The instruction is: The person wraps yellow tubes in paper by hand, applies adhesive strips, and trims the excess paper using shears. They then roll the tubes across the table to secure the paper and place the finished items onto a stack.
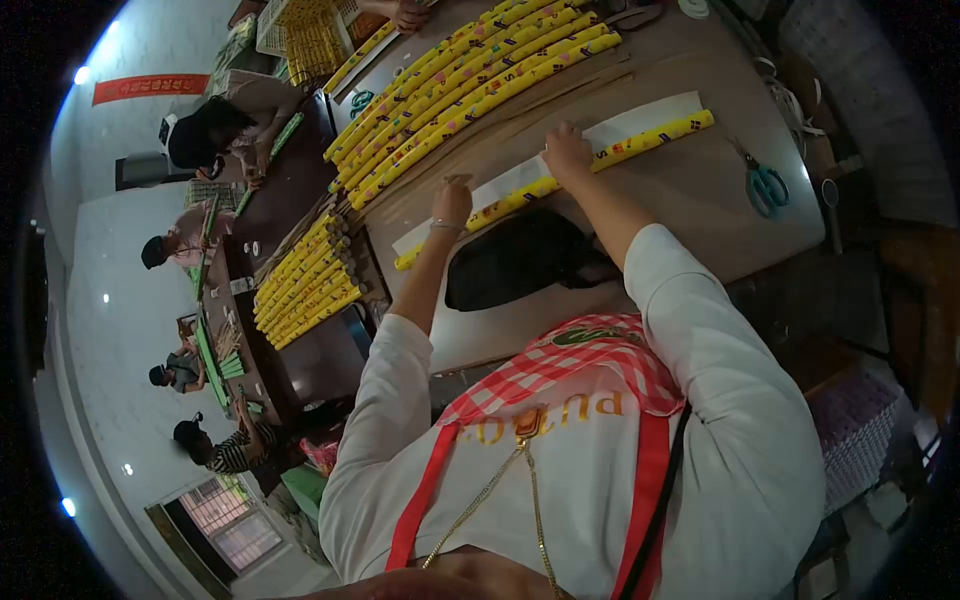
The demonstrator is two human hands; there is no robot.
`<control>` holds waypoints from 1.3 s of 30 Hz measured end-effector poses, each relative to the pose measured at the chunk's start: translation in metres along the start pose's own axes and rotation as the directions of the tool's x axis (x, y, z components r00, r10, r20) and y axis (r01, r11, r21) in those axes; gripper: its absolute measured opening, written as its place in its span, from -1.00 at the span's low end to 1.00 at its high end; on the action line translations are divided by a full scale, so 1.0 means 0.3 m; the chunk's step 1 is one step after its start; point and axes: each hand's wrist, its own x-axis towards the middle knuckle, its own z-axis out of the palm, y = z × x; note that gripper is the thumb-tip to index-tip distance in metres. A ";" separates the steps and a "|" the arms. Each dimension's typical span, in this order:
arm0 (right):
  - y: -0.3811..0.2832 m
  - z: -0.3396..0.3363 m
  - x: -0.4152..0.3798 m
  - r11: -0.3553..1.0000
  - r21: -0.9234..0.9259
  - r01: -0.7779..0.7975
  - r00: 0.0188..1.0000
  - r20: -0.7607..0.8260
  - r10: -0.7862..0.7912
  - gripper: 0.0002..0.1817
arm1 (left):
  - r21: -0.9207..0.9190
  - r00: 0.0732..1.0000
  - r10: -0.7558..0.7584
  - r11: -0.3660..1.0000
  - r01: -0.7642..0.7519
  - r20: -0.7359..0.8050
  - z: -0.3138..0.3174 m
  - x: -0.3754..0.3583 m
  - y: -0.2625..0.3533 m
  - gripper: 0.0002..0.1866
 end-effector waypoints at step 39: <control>0.695 -0.341 0.160 0.976 0.139 0.169 0.986 -0.038 -0.165 -0.63 | -0.421 0.894 -0.399 0.788 0.449 0.205 0.178 0.126 0.312 -0.69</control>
